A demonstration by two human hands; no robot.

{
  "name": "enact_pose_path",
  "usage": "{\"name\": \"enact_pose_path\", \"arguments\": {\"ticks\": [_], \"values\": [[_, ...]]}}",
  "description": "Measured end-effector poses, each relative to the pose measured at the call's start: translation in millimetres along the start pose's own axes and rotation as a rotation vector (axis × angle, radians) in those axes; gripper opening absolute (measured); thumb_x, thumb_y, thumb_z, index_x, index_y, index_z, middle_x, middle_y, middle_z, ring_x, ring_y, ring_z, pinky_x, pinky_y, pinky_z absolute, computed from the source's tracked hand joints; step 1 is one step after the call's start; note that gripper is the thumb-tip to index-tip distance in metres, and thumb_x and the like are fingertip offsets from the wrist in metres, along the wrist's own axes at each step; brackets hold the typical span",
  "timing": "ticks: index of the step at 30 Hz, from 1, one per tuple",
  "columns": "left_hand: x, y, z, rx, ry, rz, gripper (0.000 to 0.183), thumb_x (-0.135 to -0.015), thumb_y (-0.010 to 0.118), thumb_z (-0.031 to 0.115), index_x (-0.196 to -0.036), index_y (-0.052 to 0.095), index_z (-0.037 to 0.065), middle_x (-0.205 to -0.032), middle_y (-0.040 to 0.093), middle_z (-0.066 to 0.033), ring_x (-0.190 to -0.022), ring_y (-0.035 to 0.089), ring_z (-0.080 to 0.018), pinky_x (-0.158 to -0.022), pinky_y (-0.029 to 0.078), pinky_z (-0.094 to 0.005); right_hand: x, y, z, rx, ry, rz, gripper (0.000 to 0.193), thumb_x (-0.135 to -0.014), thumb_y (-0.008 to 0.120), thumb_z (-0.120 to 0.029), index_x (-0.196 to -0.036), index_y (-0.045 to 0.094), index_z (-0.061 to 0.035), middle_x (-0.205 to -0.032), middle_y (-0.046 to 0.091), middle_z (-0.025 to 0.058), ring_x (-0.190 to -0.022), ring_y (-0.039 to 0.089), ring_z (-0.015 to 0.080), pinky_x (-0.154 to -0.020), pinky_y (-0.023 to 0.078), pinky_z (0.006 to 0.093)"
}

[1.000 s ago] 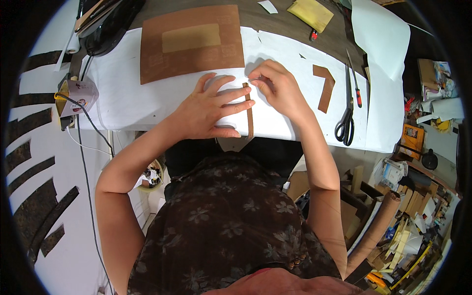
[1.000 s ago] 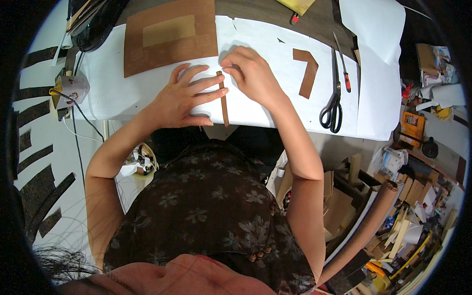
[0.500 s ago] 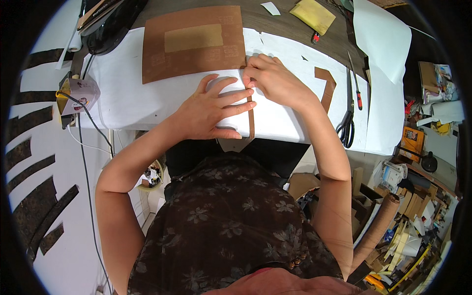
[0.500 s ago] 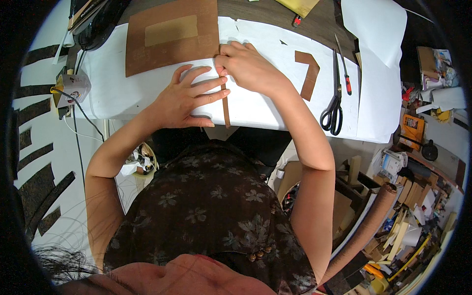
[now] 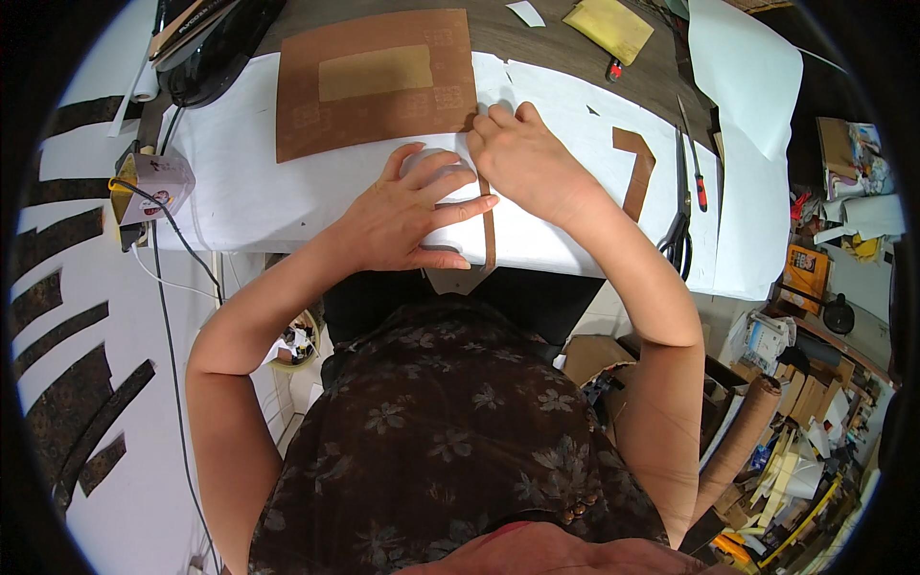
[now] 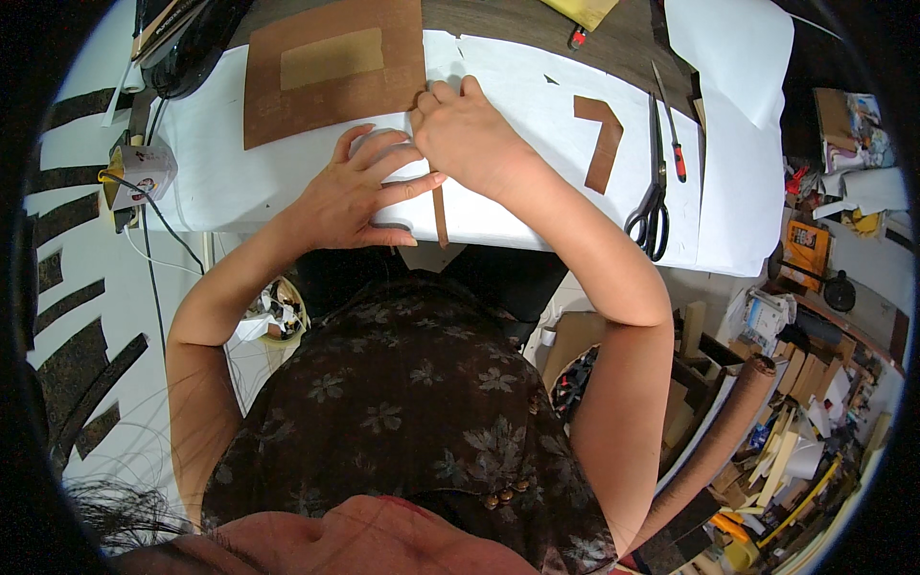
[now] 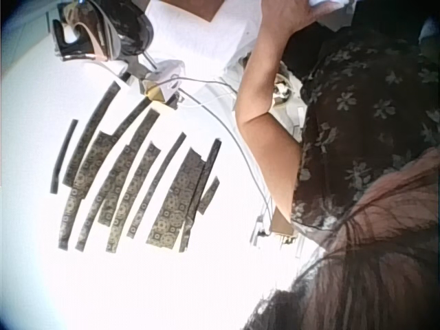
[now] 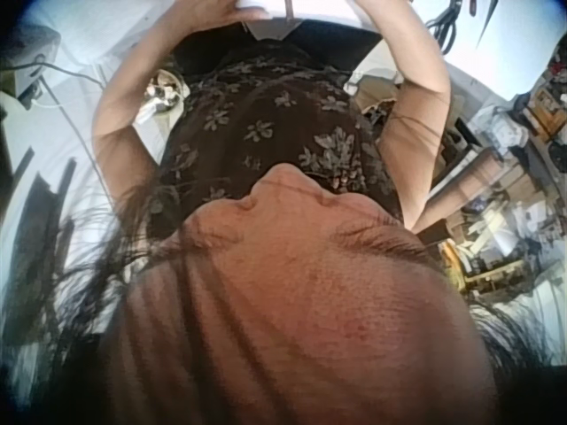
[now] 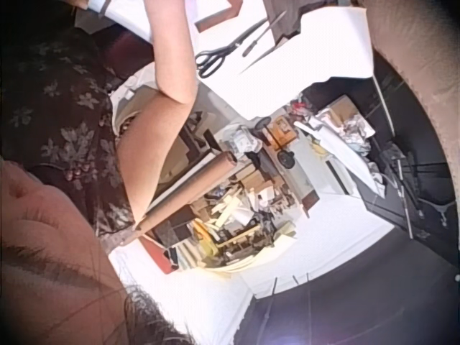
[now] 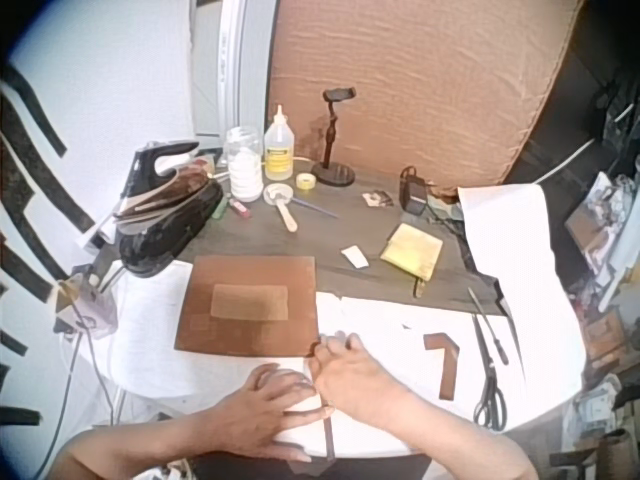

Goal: The person uses a hot knife to cut and shape a brown leather strip on a white worktable, then trims the edges with scissors. They repeat the cutting and trimming steps on the same strip, folding and pressing it between passes. The workspace contains an iron, scissors, and other craft tools.

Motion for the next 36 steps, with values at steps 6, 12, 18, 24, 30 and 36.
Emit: {"name": "enact_pose_path", "arguments": {"ticks": [6,12,18,24,30,36], "values": [[2,4,-1,0.022,-0.034,-0.068,0.084,-0.087,0.073,0.069,-0.160,0.054,0.031,-0.158,0.048,-0.0043,-0.147,0.041,-0.0324,-0.125,0.024,-0.0628,1,-3,2,-0.050,-0.053,0.015,0.021,-0.092,0.067,-0.009,-0.108,0.076,0.0007,-0.108,0.071,0.0099,-0.114,0.063,0.0248,-0.095,0.046,0.0389],[2,4,-1,0.031,-0.034,-0.057,0.084,-0.087,0.073,0.069,-0.160,0.054,0.032,-0.158,0.049,-0.0045,-0.148,0.040,-0.0322,-0.125,0.024,-0.0628,2,0,4,-0.054,-0.061,0.019,0.021,-0.094,0.065,-0.008,-0.109,0.076,0.0015,-0.107,0.071,0.0098,-0.113,0.063,0.0247,-0.095,0.045,0.0387],[1,2,0,0.000,-0.024,-0.024,0.077,-0.092,0.065,0.074,-0.154,0.059,0.029,-0.150,0.054,-0.0039,-0.143,0.045,-0.0305,-0.123,0.029,-0.0607,0,3,7,-0.062,-0.060,0.036,0.019,-0.094,0.066,-0.007,-0.108,0.077,0.0005,-0.107,0.072,0.0096,-0.113,0.064,0.0238,-0.095,0.046,0.0386],[0,3,0,-0.007,-0.020,-0.028,0.078,-0.091,0.066,0.074,-0.154,0.059,0.028,-0.158,0.052,-0.0013,-0.144,0.044,-0.0310,-0.122,0.029,-0.0608,-3,1,13,-0.159,0.012,0.023,0.015,-0.092,0.070,-0.007,-0.103,0.076,-0.0009,-0.107,0.075,0.0110,-0.108,0.070,0.0258,-0.096,0.047,0.0397],[1,2,-1,0.019,-0.033,-0.017,0.078,-0.091,0.066,0.074,-0.154,0.060,0.028,-0.164,0.049,0.0009,-0.144,0.043,-0.0332,-0.123,0.029,-0.0619,-11,6,27,-0.433,0.136,-0.045,0.009,-0.089,0.078,-0.012,-0.086,0.075,-0.0043,-0.090,0.076,0.0129,-0.088,0.074,0.0306,-0.092,0.050,0.0446],[-1,-1,-1,0.021,-0.035,0.002,0.074,-0.091,0.068,0.072,-0.152,0.061,0.030,-0.163,0.051,0.0003,-0.146,0.042,-0.0348,-0.124,0.026,-0.0620,9,15,39,-0.772,0.314,0.233,0.016,-0.095,0.078,-0.015,-0.090,0.072,-0.0014,-0.083,0.074,0.0140,-0.073,0.071,0.0274,-0.072,0.055,0.0395]]}}
Point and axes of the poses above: each hand's wrist, its own x-axis away from the middle knuckle, its own y-axis out of the palm, z = x × y, the point moved 4 cm from there along -x, towards the middle knuckle
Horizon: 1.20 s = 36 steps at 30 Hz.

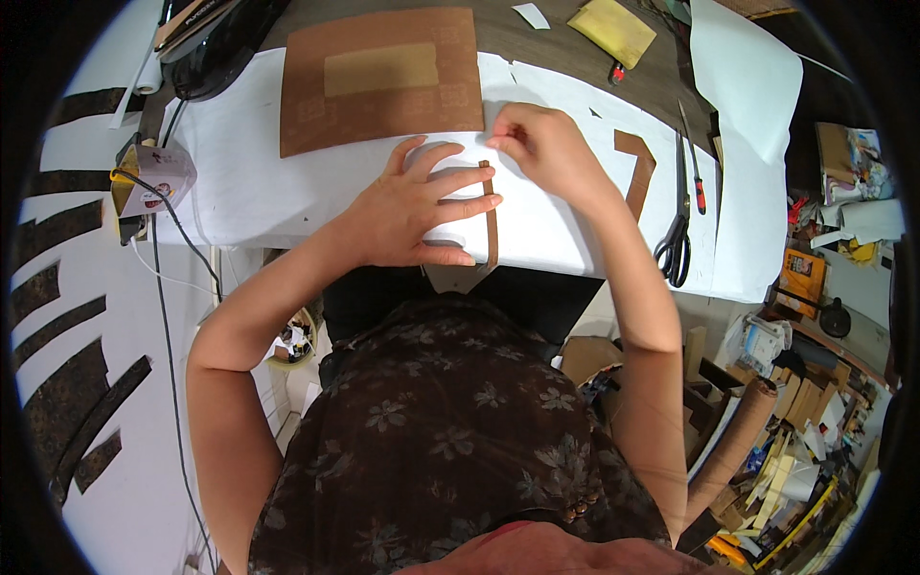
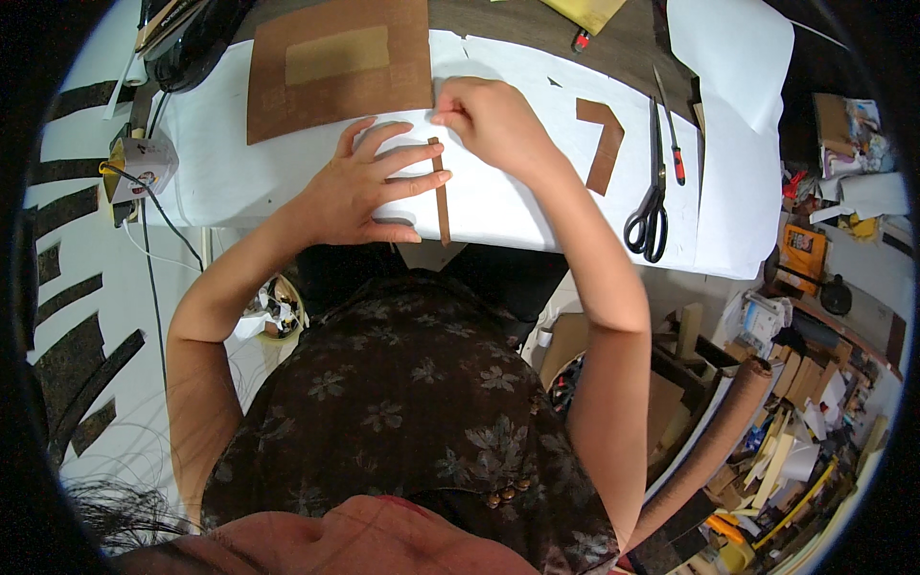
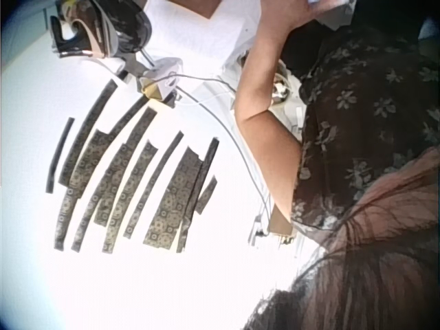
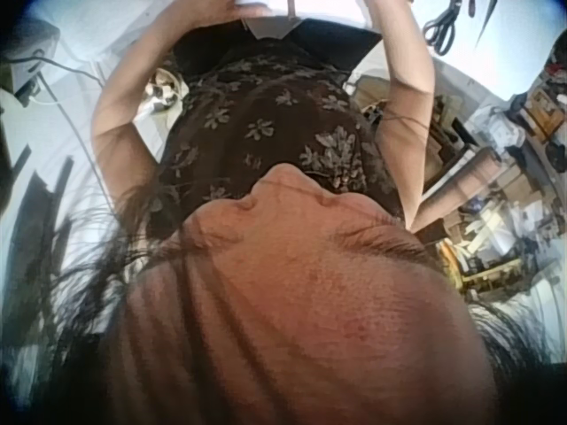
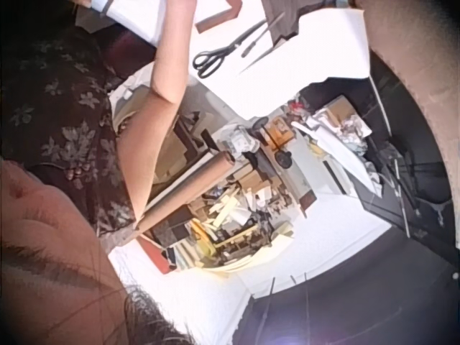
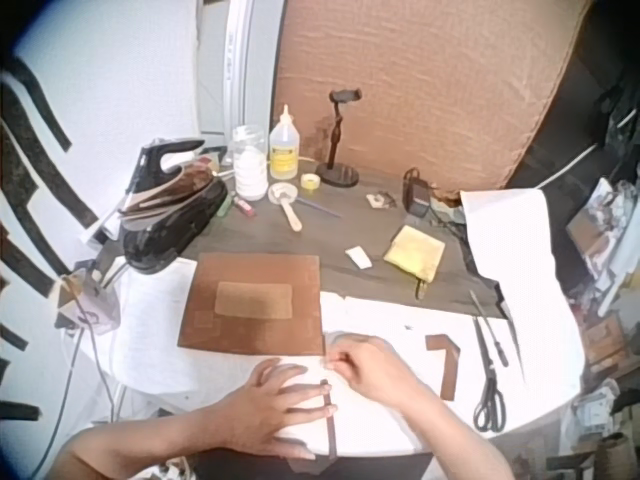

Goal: The person uses a hot knife to cut and shape a brown leather strip on a white worktable, then trims the edges with scissors. They repeat the cutting and trimming steps on the same strip, folding and pressing it between passes. The workspace contains an iron, scissors, and other craft tools.

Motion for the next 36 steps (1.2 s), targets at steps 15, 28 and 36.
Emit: {"name": "enact_pose_path", "arguments": {"ticks": [15,28,36], "values": [[0,-1,-1,0.025,-0.012,0.036,0.069,-0.089,0.072,0.068,-0.149,0.065,0.034,-0.162,0.053,-0.0009,-0.146,0.045,-0.0370,-0.123,0.026,-0.0624,49,15,18,-0.359,0.215,0.313,0.010,-0.106,0.069,-0.010,-0.105,0.070,-0.0007,-0.090,0.071,0.0021,-0.084,0.062,0.0110,-0.079,0.052,0.0272],[1,4,-2,0.002,0.008,0.060,0.071,-0.089,0.073,0.068,-0.150,0.064,0.033,-0.162,0.053,-0.0002,-0.144,0.046,-0.0359,-0.122,0.029,-0.0653,17,8,-6,-0.119,-0.097,0.021,0.008,-0.094,0.073,0.001,-0.100,0.071,-0.0042,-0.101,0.065,0.0082,-0.091,0.067,0.0297,-0.078,0.055,0.0417],[3,8,-3,0.012,-0.013,-0.017,0.080,-0.086,0.072,0.073,-0.155,0.060,0.035,-0.169,0.047,0.0002,-0.150,0.038,-0.0359,-0.123,0.023,-0.0654,2,8,-5,-0.030,-0.145,-0.175,0.008,-0.095,0.072,-0.001,-0.101,0.068,-0.0048,-0.103,0.063,0.0095,-0.096,0.065,0.0319,-0.083,0.053,0.0445]]}}
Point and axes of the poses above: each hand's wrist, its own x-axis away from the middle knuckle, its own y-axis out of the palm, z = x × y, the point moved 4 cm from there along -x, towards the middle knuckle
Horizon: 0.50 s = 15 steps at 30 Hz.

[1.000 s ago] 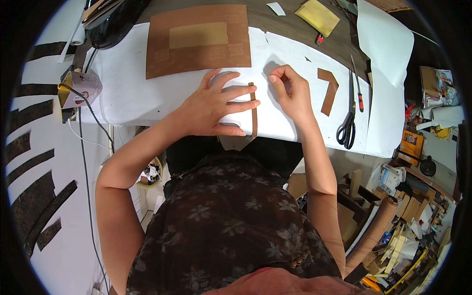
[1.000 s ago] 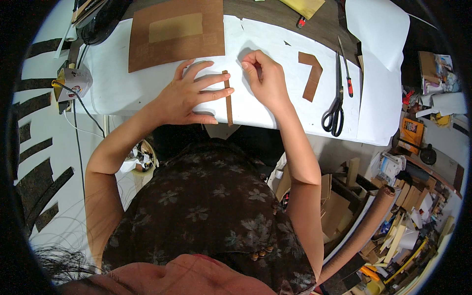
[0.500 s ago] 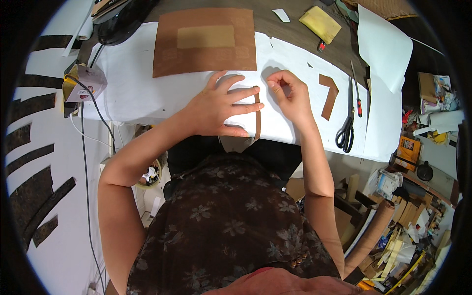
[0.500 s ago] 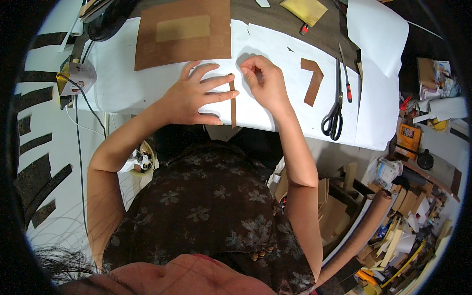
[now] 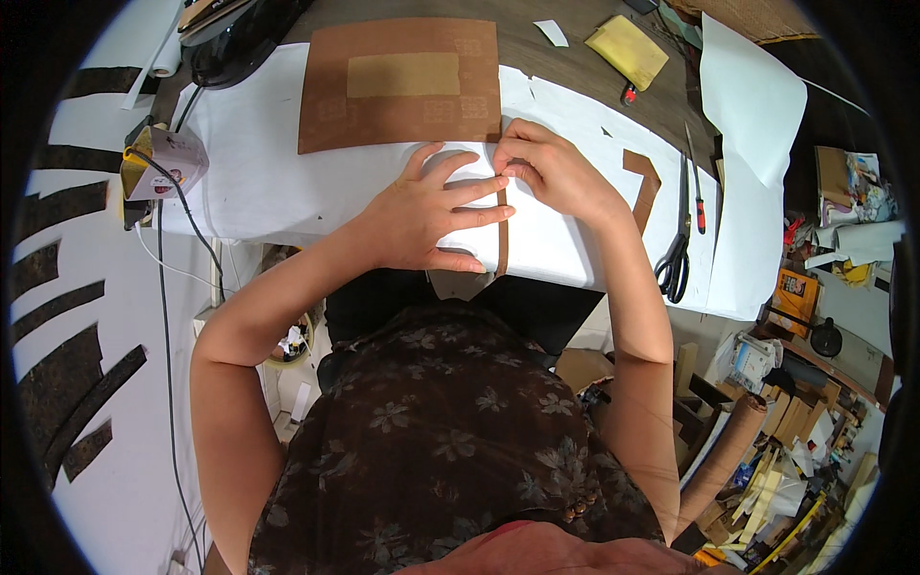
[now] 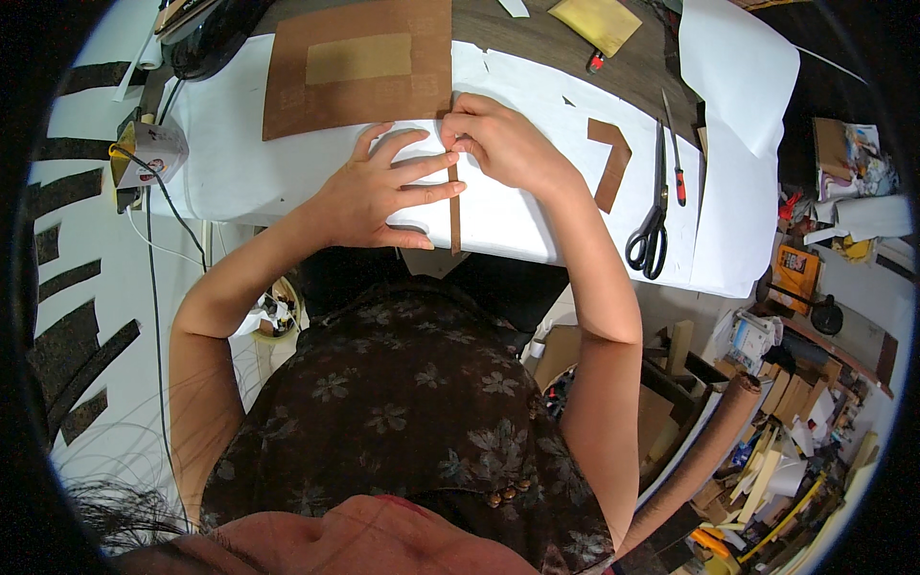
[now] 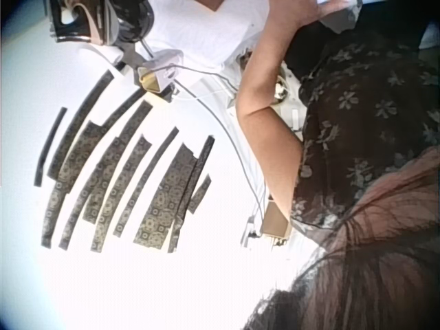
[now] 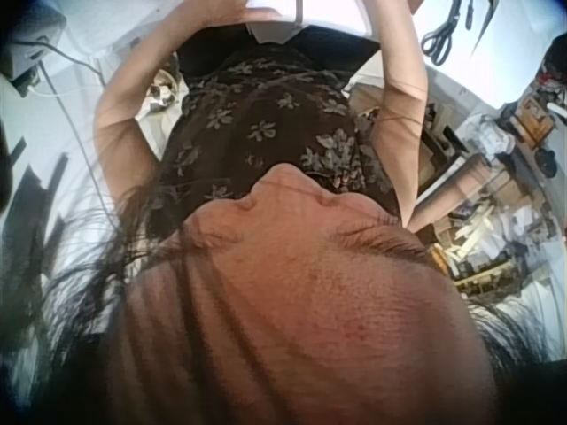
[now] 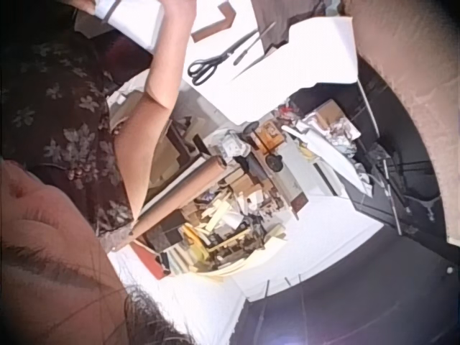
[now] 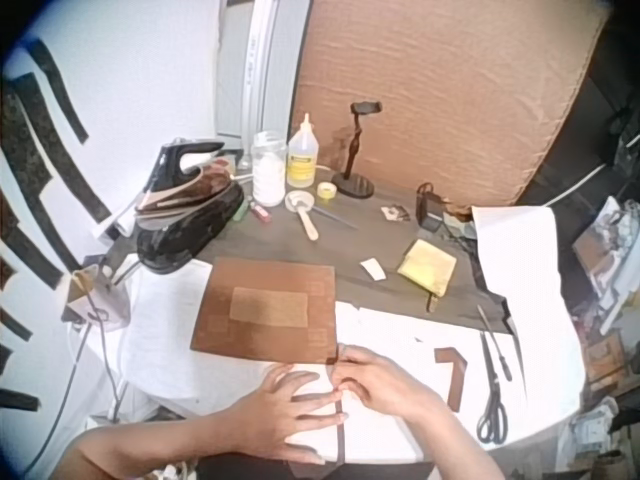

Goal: The person uses a hot knife to cut and shape a brown leather strip on a white worktable, then trims the edges with scissors. They repeat the cutting and trimming steps on the same strip, folding and pressing it between passes. The workspace contains an iron, scissors, and other craft tools.

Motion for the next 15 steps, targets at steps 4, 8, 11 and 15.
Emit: {"name": "enact_pose_path", "arguments": {"ticks": [4,8,11,15], "values": [[0.2,1.0,-0.4,0.010,-0.003,0.007,0.079,-0.087,0.072,0.073,-0.155,0.060,0.035,-0.168,0.048,0.0004,-0.150,0.038,-0.0354,-0.123,0.022,-0.0657,-0.1,-0.5,-0.2,0.004,0.003,-0.034,0.007,-0.097,0.068,0.003,-0.100,0.067,-0.0037,-0.105,0.060,0.0077,-0.098,0.063,0.0289,-0.082,0.053,0.0425],[0.9,1.1,-0.4,-0.001,-0.005,-0.003,0.079,-0.087,0.071,0.074,-0.155,0.060,0.035,-0.168,0.047,0.0004,-0.151,0.038,-0.0353,-0.124,0.022,-0.0653,-0.3,-3.3,-2.5,-0.014,-0.032,-0.002,0.012,-0.096,0.067,0.006,-0.102,0.065,-0.0042,-0.103,0.062,0.0091,-0.098,0.064,0.0300,-0.083,0.053,0.0434],[0.2,0.9,-0.4,-0.006,0.001,-0.001,0.079,-0.088,0.070,0.075,-0.156,0.060,0.035,-0.169,0.047,0.0005,-0.151,0.037,-0.0355,-0.124,0.023,-0.0649,-1.0,-4.7,-3.9,-0.068,-0.037,0.030,0.018,-0.093,0.068,0.008,-0.103,0.063,-0.0058,-0.098,0.065,0.0116,-0.095,0.066,0.0332,-0.082,0.053,0.0456],[-0.1,0.2,-0.1,-0.003,0.000,-0.002,0.079,-0.088,0.068,0.076,-0.156,0.059,0.035,-0.170,0.046,0.0010,-0.151,0.037,-0.0359,-0.124,0.023,-0.0647,-0.8,-3.0,-4.5,-0.083,-0.012,0.013,0.024,-0.091,0.068,0.010,-0.106,0.058,-0.0063,-0.096,0.066,0.0137,-0.093,0.067,0.0352,-0.079,0.054,0.0465]]}}
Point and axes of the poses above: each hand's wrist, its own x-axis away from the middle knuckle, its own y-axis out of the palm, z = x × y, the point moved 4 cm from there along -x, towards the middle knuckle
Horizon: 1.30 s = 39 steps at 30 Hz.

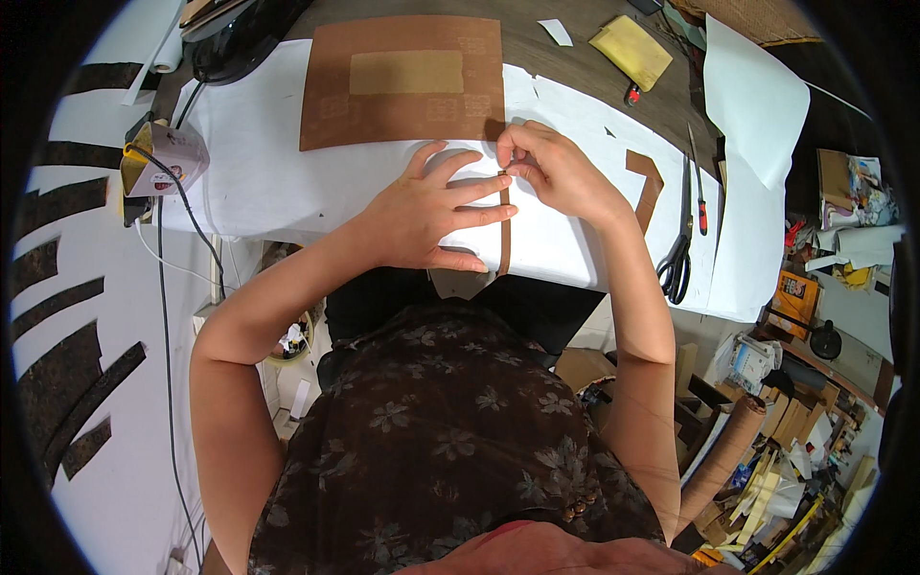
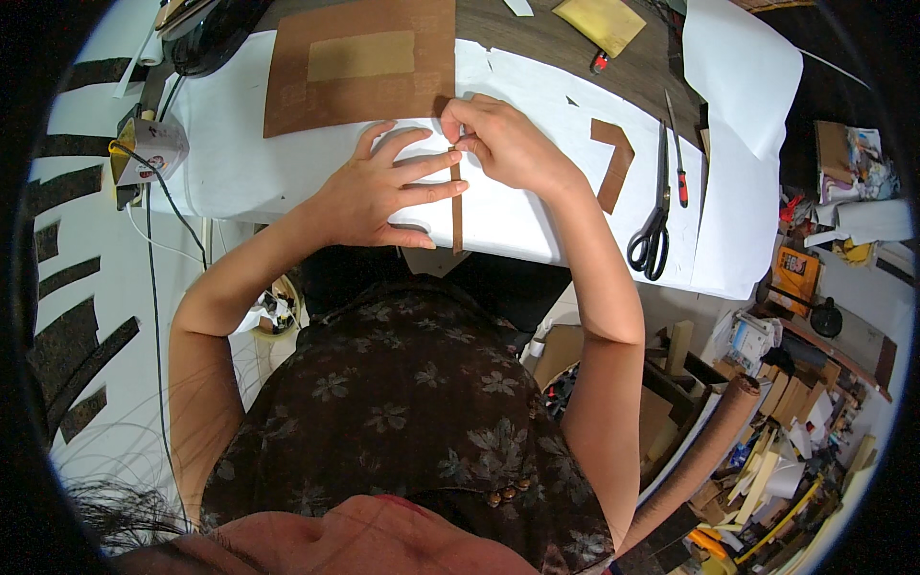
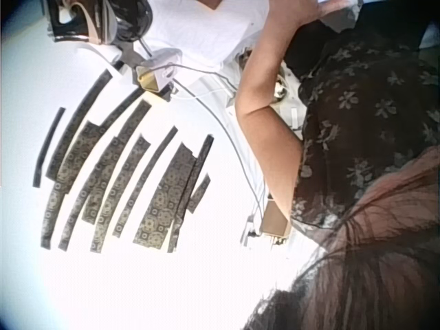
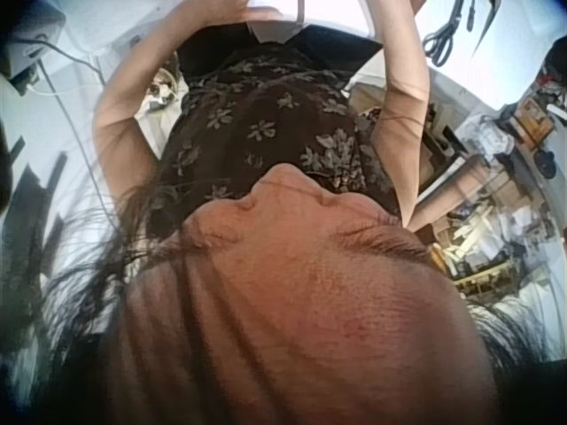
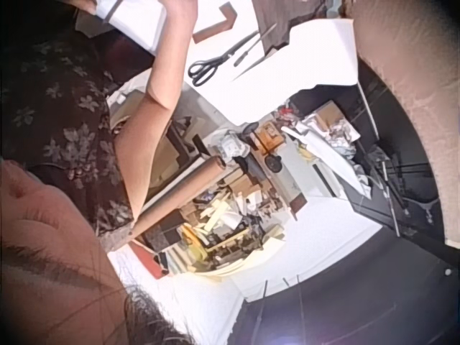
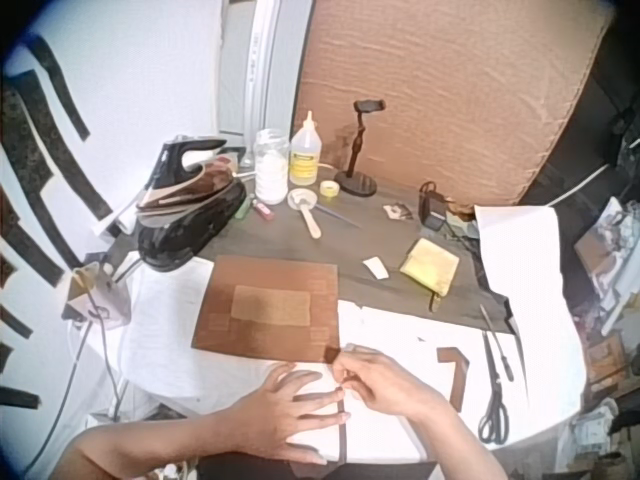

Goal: The person uses a hot knife to cut and shape a brown leather strip on a white worktable, then trims the edges with scissors. They repeat the cutting and trimming steps on the same strip, folding and pressing it between passes. The workspace contains an iron, scissors, and other craft tools.

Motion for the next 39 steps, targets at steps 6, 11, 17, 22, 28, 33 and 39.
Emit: {"name": "enact_pose_path", "arguments": {"ticks": [6,11,17,22,28,33,39], "values": [[0,-5,2,-0.012,0.031,0.088,0.070,-0.090,0.073,0.068,-0.148,0.065,0.031,-0.162,0.053,0.0005,-0.143,0.047,-0.0358,-0.120,0.031,-0.0635,-3,1,1,-0.033,-0.010,-0.014,0.028,-0.089,0.068,0.013,-0.104,0.055,-0.0057,-0.095,0.066,0.0146,-0.093,0.068,0.0360,-0.079,0.054,0.0471],[0,-2,1,-0.017,0.015,0.037,0.076,-0.089,0.069,0.073,-0.153,0.061,0.034,-0.166,0.049,0.0009,-0.148,0.041,-0.0358,-0.122,0.026,-0.0638,-4,1,2,-0.024,-0.040,-0.024,0.028,-0.088,0.066,0.015,-0.102,0.053,-0.0053,-0.092,0.064,0.0147,-0.092,0.067,0.0371,-0.079,0.054,0.0474],[0,0,0,-0.015,0.006,0.009,0.079,-0.089,0.065,0.077,-0.156,0.059,0.036,-0.168,0.047,0.0009,-0.151,0.038,-0.0353,-0.125,0.023,-0.0638,-4,6,3,0.040,-0.079,-0.021,0.031,-0.087,0.063,0.015,-0.103,0.050,-0.0085,-0.088,0.064,0.0114,-0.092,0.066,0.0369,-0.091,0.051,0.0465],[0,-4,2,0.007,0.023,0.070,0.071,-0.091,0.071,0.069,-0.151,0.064,0.031,-0.163,0.052,0.0011,-0.145,0.044,-0.0330,-0.122,0.028,-0.0642,-3,6,0,0.134,-0.122,0.003,0.030,-0.087,0.064,0.011,-0.103,0.051,-0.0104,-0.088,0.065,0.0091,-0.093,0.067,0.0322,-0.097,0.046,0.0429],[0,-3,1,0.000,0.025,0.061,0.072,-0.091,0.071,0.069,-0.151,0.063,0.030,-0.161,0.053,0.0009,-0.146,0.043,-0.0326,-0.122,0.028,-0.0646,-2,9,-9,0.331,-0.142,-0.019,0.031,-0.084,0.071,0.006,-0.105,0.053,-0.0088,-0.089,0.066,0.0096,-0.098,0.066,0.0308,-0.097,0.043,0.0407],[0,1,0,0.009,0.005,-0.005,0.078,-0.090,0.065,0.077,-0.154,0.062,0.033,-0.166,0.050,-0.0014,-0.152,0.037,-0.0342,-0.126,0.021,-0.0638,-2,9,-13,0.356,-0.134,-0.006,0.032,-0.083,0.073,0.003,-0.105,0.053,-0.0079,-0.089,0.066,0.0105,-0.098,0.066,0.0304,-0.098,0.043,0.0417],[0,-3,1,0.006,0.036,0.084,0.071,-0.090,0.073,0.068,-0.150,0.064,0.031,-0.160,0.054,-0.0012,-0.144,0.044,-0.0325,-0.122,0.028,-0.0599,0,9,-15,0.378,-0.112,0.009,0.033,-0.082,0.074,0.004,-0.104,0.052,-0.0076,-0.085,0.065,0.0105,-0.095,0.065,0.0306,-0.099,0.043,0.0422]]}}
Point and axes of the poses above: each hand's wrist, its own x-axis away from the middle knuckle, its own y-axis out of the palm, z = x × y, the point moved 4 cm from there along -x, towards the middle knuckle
